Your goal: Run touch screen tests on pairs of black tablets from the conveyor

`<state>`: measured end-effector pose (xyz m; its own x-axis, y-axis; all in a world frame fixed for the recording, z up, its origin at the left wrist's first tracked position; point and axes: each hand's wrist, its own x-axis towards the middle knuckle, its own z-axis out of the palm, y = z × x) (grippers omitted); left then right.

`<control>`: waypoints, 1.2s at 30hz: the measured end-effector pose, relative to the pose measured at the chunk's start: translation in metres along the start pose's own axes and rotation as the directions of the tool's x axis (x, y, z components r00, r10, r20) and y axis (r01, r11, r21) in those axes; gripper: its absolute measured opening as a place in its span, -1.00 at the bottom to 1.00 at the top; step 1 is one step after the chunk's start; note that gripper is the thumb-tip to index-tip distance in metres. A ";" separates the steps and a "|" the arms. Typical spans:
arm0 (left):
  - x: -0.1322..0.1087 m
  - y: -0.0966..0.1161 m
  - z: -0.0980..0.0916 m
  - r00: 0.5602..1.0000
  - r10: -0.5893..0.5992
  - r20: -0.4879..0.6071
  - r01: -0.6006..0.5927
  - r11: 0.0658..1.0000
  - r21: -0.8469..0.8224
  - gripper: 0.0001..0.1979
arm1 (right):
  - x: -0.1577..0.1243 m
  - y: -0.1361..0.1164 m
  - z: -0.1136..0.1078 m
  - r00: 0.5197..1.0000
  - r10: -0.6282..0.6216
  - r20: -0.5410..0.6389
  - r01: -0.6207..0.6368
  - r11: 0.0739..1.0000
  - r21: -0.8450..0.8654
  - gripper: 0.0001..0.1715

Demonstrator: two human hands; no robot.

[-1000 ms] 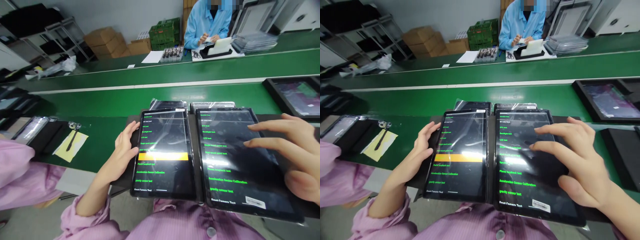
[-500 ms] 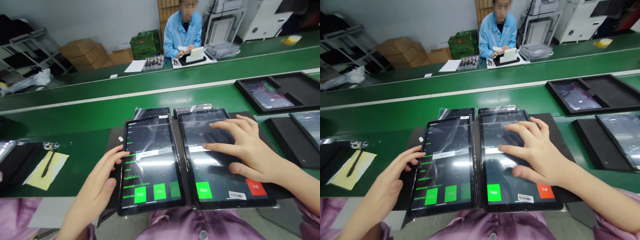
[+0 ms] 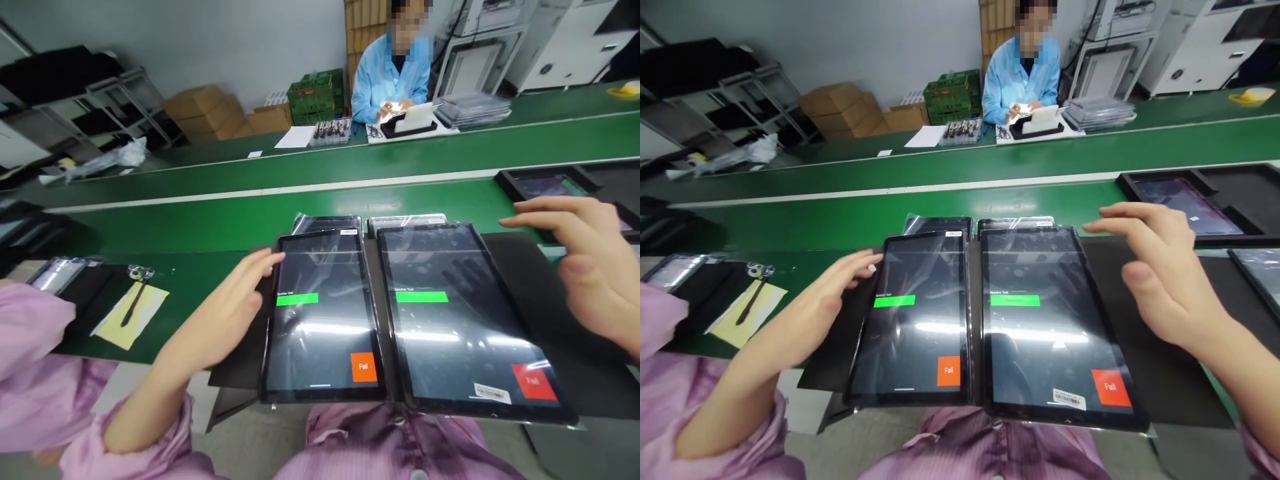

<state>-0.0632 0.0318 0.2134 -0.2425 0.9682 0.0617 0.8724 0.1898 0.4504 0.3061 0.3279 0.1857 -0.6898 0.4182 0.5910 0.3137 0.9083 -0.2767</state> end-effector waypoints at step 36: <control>0.108 0.043 0.011 1.000 0.017 -0.014 -0.012 0.948 0.318 -0.33 | 0.051 0.042 0.060 0.988 0.147 0.044 -0.153 0.941 0.301 0.00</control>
<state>-0.0468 0.1466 0.2296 -0.2336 0.9689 0.0822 0.9648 0.2204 0.1431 0.2450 0.3873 0.1582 -0.6642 0.5463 0.5103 0.2043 0.7893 -0.5790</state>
